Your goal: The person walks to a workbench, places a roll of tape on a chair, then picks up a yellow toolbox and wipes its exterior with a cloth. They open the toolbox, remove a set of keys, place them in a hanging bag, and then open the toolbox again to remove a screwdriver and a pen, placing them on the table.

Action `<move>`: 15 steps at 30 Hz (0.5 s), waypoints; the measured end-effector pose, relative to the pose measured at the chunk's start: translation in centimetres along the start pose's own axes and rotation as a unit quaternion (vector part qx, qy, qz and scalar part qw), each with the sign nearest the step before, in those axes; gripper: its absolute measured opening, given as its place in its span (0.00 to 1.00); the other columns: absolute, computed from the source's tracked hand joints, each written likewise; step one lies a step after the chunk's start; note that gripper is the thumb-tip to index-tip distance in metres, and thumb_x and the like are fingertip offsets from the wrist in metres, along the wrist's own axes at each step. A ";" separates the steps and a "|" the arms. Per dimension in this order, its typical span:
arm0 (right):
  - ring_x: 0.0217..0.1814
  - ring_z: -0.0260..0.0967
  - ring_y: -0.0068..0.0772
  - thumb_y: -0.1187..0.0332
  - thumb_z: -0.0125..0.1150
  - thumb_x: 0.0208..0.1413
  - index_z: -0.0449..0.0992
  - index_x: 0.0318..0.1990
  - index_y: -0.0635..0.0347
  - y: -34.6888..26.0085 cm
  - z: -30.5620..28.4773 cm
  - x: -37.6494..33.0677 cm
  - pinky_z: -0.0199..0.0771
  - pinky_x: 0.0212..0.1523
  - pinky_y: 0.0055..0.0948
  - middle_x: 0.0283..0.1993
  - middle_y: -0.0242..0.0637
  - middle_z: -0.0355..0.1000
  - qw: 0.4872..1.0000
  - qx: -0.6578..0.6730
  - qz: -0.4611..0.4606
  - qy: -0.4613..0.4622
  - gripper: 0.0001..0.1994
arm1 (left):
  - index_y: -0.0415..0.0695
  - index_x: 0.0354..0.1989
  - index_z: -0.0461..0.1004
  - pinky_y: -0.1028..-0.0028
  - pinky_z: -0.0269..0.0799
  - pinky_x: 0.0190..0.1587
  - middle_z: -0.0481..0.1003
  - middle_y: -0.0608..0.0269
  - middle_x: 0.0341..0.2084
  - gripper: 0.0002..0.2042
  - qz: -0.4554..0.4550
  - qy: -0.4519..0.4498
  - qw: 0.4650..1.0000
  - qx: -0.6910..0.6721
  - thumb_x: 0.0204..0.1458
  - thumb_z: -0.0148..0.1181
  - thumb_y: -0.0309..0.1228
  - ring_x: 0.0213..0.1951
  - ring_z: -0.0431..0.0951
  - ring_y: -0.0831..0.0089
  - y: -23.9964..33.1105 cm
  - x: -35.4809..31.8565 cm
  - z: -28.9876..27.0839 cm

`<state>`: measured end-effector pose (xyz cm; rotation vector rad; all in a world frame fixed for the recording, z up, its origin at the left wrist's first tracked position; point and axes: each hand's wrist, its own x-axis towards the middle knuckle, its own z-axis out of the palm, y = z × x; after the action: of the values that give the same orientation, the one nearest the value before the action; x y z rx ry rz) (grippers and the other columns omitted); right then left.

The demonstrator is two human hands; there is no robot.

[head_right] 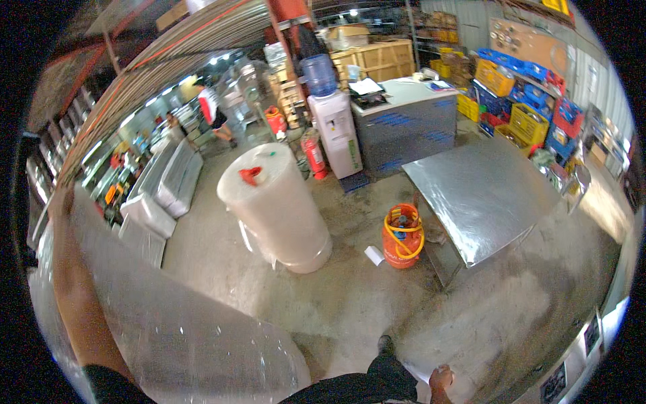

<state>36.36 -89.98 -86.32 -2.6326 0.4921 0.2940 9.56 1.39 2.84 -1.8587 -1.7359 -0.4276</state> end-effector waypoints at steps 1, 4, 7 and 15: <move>0.51 0.76 0.53 0.64 0.68 0.51 0.78 0.41 0.51 -0.8 0.3 0.8 0.74 0.53 0.48 0.42 0.45 0.79 0.999 -0.006 -0.032 -0.004 0.10 | 0.42 0.72 0.64 0.55 0.63 0.69 0.63 0.45 0.71 0.40 -0.047 -0.073 0.996 0.032 0.65 0.37 0.64 0.71 0.64 0.51 -0.4 -0.3 -0.8; 0.51 0.76 0.52 0.62 0.68 0.52 0.78 0.42 0.51 -3.9 0.8 5.0 0.73 0.53 0.48 0.43 0.45 0.79 0.997 -0.011 -0.068 -0.024 0.11 | 0.42 0.73 0.61 0.54 0.65 0.67 0.64 0.44 0.70 0.35 0.168 0.112 0.967 0.155 0.67 0.45 0.57 0.68 0.67 0.49 -0.8 -2.7 1.7; 0.52 0.76 0.51 0.61 0.69 0.53 0.78 0.46 0.48 -6.6 0.4 9.2 0.73 0.55 0.48 0.43 0.44 0.79 0.996 0.016 -0.033 -0.086 0.14 | 0.46 0.76 0.55 0.51 0.67 0.66 0.63 0.43 0.70 0.35 0.163 0.140 0.971 0.108 0.67 0.44 0.56 0.67 0.68 0.44 -0.6 -2.5 1.8; 0.52 0.76 0.51 0.62 0.69 0.54 0.79 0.45 0.47 -10.0 -3.7 12.2 0.73 0.54 0.48 0.43 0.45 0.79 0.990 -0.039 -0.110 -0.082 0.12 | 0.61 0.81 0.40 0.43 0.69 0.63 0.56 0.42 0.74 0.39 -0.032 -0.061 0.974 0.217 0.66 0.39 0.62 0.65 0.69 0.34 1.3 -10.7 -4.2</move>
<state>51.81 -86.82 -82.66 -2.6788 0.1365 0.4613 10.17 -9.74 -0.24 -1.5435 -1.7990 0.0476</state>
